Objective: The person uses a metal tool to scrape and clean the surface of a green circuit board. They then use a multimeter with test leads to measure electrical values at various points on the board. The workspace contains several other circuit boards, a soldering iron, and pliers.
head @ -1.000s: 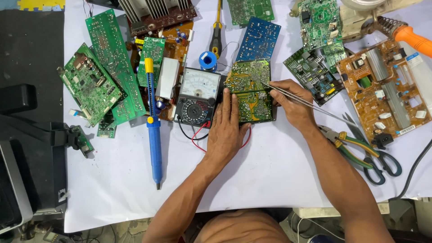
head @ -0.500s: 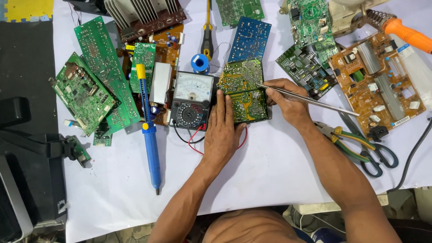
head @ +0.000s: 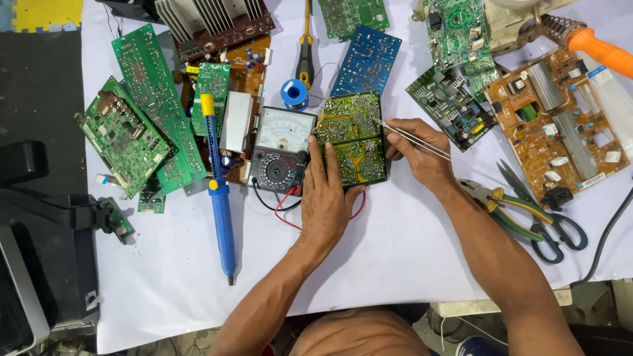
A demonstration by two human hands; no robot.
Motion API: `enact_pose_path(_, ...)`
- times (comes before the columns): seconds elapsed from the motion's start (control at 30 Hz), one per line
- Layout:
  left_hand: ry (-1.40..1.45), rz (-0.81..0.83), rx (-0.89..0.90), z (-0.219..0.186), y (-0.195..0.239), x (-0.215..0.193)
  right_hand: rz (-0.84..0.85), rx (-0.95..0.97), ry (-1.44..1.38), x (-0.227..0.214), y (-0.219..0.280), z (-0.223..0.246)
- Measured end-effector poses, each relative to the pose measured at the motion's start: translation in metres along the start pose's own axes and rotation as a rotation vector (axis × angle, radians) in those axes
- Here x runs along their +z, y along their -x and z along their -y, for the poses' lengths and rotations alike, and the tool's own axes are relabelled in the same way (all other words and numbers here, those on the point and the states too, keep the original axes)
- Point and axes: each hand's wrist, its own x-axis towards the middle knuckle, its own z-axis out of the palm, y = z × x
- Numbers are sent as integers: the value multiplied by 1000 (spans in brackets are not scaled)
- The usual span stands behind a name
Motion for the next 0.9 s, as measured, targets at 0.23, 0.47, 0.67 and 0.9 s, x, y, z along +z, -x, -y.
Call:
enact_pose_path(0.23,-5,-22,12,-1,-2,-3,50,25,-20,-3,-1,-2)
enact_pose_path(0.47,-9,24,-8,-3,-4,-3,52,-31,-4,-3,-1,-4)
enact_pose_path(0.67,-29,15,-2,-2,-3,0,73,-33,-2,-4,-2,-2)
enact_pose_path(0.9,-26,10,2,0,-2,2,63,-67,22,-3,-3,-9)
